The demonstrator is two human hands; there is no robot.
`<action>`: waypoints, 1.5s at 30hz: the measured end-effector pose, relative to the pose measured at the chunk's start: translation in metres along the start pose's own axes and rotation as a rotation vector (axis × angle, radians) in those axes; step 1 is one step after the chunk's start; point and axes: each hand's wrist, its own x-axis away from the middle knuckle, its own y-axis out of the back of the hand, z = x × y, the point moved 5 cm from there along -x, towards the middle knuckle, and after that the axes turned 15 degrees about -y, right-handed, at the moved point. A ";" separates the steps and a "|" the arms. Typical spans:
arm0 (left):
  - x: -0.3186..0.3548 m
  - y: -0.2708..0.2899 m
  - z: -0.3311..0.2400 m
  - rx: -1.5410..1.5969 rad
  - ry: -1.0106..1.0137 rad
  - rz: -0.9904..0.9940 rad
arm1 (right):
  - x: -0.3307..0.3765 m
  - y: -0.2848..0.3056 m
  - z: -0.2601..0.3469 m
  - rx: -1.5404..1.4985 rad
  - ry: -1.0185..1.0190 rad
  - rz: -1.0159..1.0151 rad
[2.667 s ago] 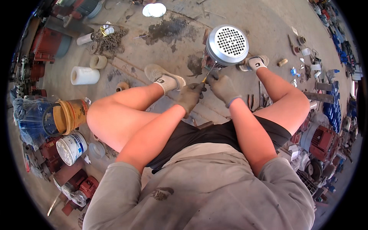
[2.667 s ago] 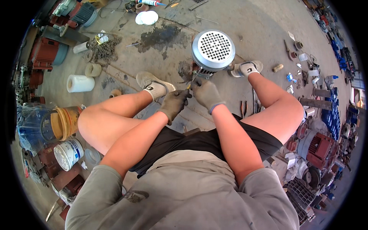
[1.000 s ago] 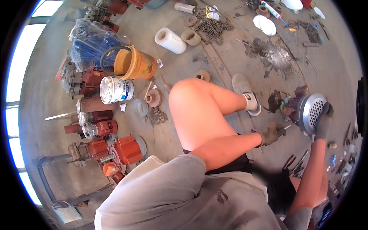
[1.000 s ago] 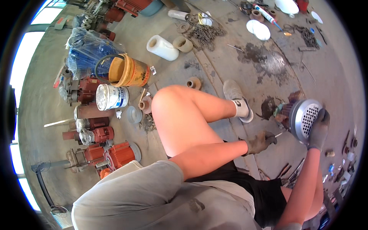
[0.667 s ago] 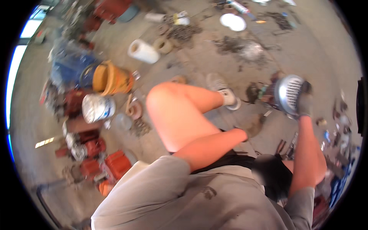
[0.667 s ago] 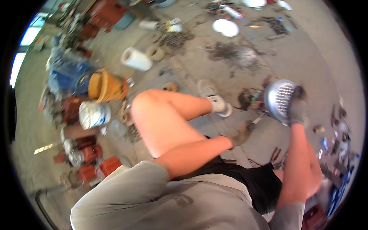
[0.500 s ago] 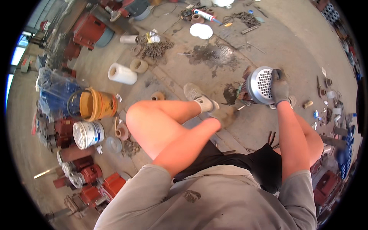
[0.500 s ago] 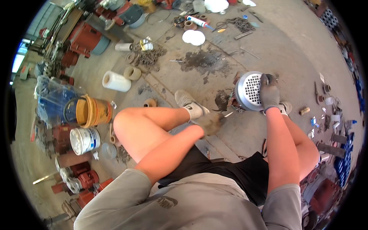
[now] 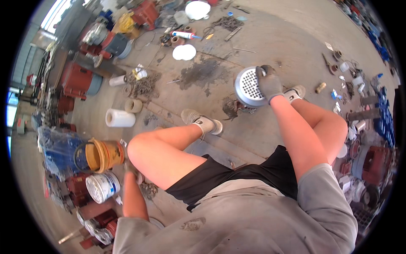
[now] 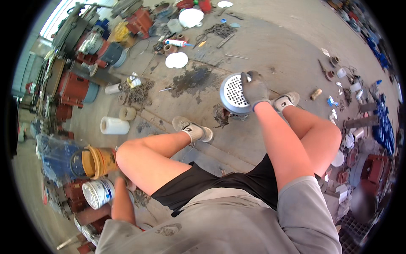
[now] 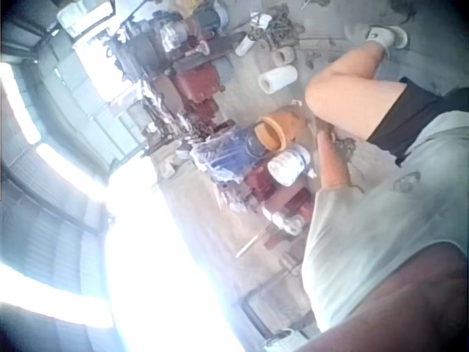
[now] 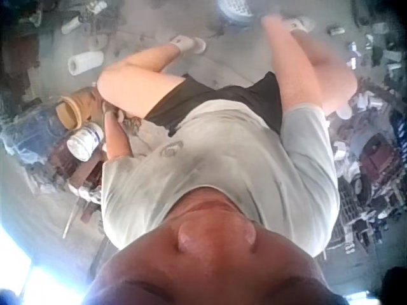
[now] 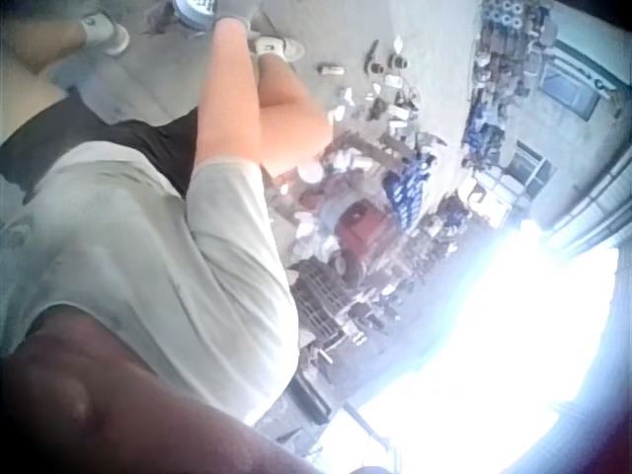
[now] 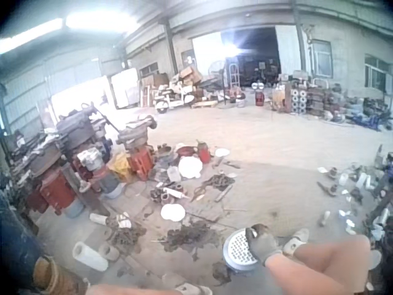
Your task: The person sits on the floor of a workshop and uses a screwdriver to remove screws from the end cap of an electric motor. They then detach the end cap to expose the internal components.
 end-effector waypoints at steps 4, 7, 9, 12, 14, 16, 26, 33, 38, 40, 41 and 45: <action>0.151 -0.125 0.019 0.008 0.204 0.247 | 0.018 0.002 0.020 0.014 0.000 0.023; 0.202 -0.177 -0.016 0.071 0.265 0.334 | 0.012 0.009 0.010 0.024 -0.001 0.010; 0.202 -0.172 -0.010 0.112 0.291 0.260 | 0.016 0.010 0.013 0.034 -0.002 0.010; 0.101 -0.075 0.010 0.151 0.130 -0.134 | 0.008 0.008 0.007 0.053 0.004 0.100; 0.021 0.020 -0.002 0.253 -0.053 -0.375 | -0.007 -0.004 0.012 0.114 0.098 0.242; -0.043 0.074 -0.085 0.396 -0.143 -0.323 | -0.034 -0.005 0.003 0.080 0.098 0.455; 0.167 -0.111 -0.501 0.429 -0.599 0.245 | 0.034 -0.001 0.008 -0.283 0.067 0.632; 0.248 -0.158 -0.481 1.159 0.156 0.179 | 0.179 -0.004 -0.020 -0.387 0.304 0.065; 0.215 -0.171 -0.470 0.905 -0.044 0.206 | 0.190 -0.025 -0.015 -0.470 0.165 -0.038; 0.197 -0.159 -0.487 0.744 -0.250 0.195 | 0.177 -0.021 -0.013 -0.438 0.127 -0.012; 0.196 -0.156 -0.500 0.928 -0.183 0.292 | 0.169 -0.021 -0.018 -0.436 0.099 -0.017; 0.187 -0.148 -0.573 0.827 -0.628 0.312 | 0.126 -0.011 -0.068 -0.666 -0.114 -0.041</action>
